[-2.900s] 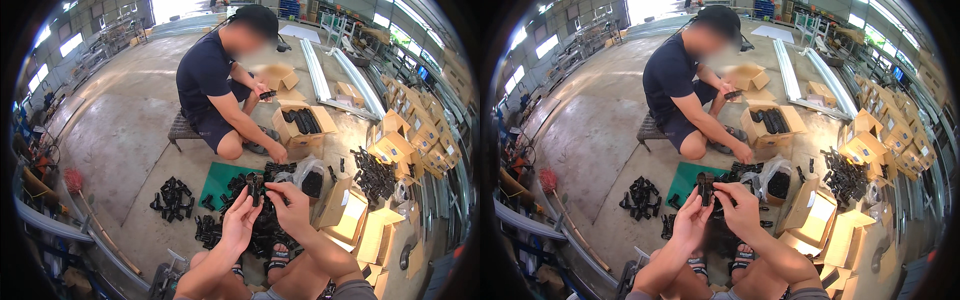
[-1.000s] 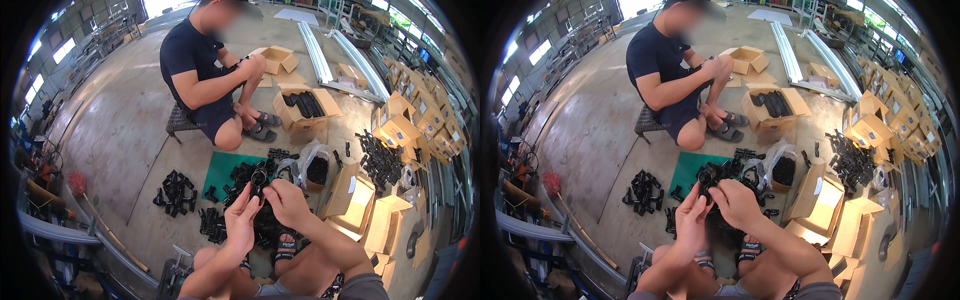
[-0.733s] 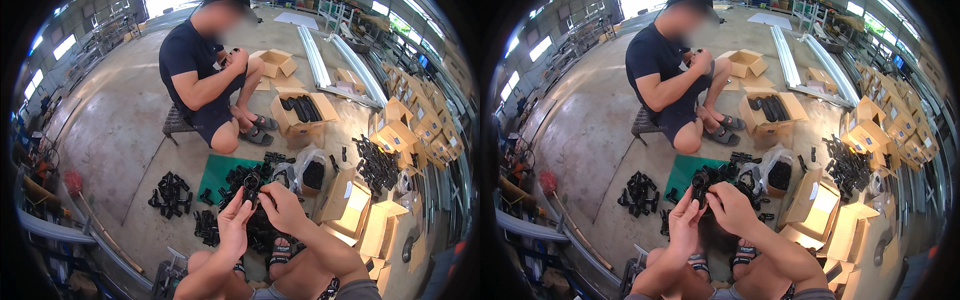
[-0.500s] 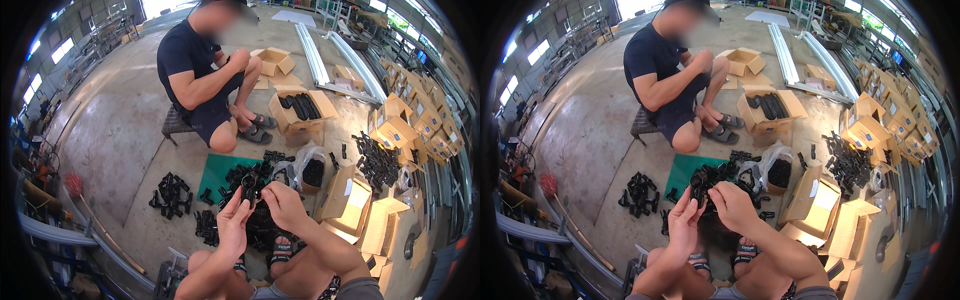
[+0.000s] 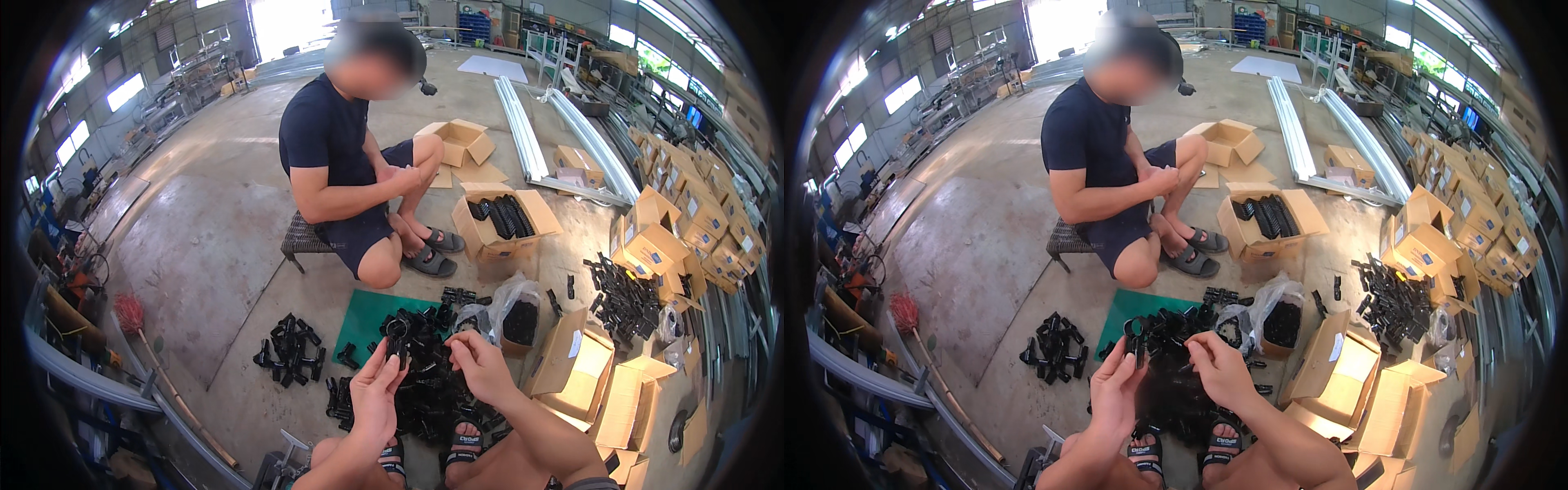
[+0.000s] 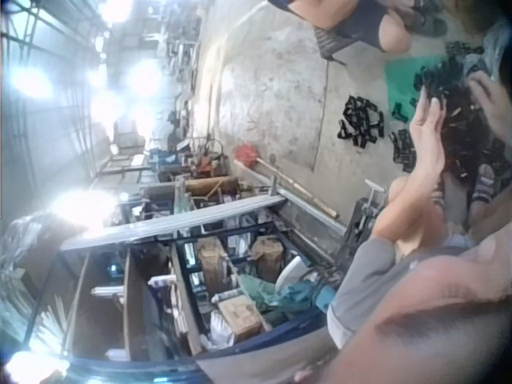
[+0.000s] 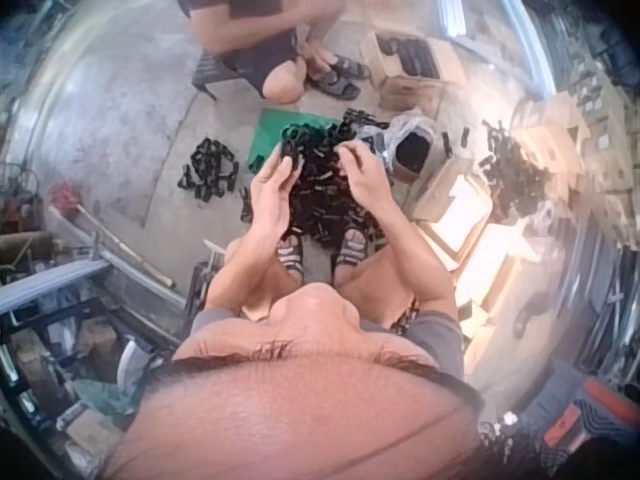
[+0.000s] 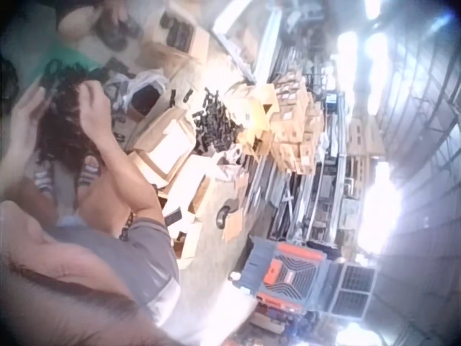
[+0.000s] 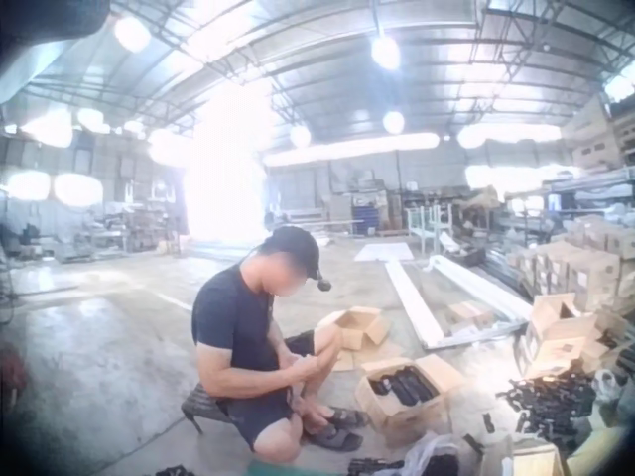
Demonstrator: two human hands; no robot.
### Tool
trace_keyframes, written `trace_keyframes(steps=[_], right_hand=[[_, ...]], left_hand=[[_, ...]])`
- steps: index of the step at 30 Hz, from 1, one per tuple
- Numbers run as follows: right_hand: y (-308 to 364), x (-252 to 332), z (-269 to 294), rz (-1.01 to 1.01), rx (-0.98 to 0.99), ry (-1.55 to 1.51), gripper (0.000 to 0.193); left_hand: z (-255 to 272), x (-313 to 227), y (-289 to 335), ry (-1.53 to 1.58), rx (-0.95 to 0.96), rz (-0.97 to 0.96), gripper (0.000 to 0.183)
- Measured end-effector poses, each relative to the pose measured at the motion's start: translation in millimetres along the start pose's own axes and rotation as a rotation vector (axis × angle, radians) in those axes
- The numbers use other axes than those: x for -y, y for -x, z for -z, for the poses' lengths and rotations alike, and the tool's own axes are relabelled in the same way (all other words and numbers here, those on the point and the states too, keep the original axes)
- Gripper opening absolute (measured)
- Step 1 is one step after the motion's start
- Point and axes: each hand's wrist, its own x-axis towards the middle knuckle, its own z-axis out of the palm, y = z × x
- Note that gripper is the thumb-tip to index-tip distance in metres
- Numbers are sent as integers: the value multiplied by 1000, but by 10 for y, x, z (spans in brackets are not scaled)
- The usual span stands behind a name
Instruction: The person picks up black plastic components from a pile on the floor and places them into cardboard boxes.
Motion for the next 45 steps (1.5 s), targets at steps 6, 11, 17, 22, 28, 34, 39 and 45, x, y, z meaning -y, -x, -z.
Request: trace_keyframes(steps=[6,11,17,22,28,34,39,45], right_hand=[[-52,-67,-45,32,82,-190,33],[-99,-177,-22,25,210,-45,30],[-112,-166,-68,-169,198,-23,33],[-187,-184,-8,-293,161,-109,34],[-238,-618,10,-96,117,67,31],[-126,-561,-90,-97,251,210,31],[-46,148,-65,-116,213,284,30],[257,-447,986,-115,-94,137,33]], left_hand=[[35,84,115,-262,126,181,46],[-91,47,194,-580,258,217,44],[-103,26,178,-740,301,166,44],[-184,21,189,-1173,238,-335,51],[-1008,-725,583,-1034,817,-846,52],[-1598,-806,925,-726,977,-701,37],[-1860,-588,1177,-682,892,-528,33],[-1748,-199,1042,-1052,1009,-97,49]])
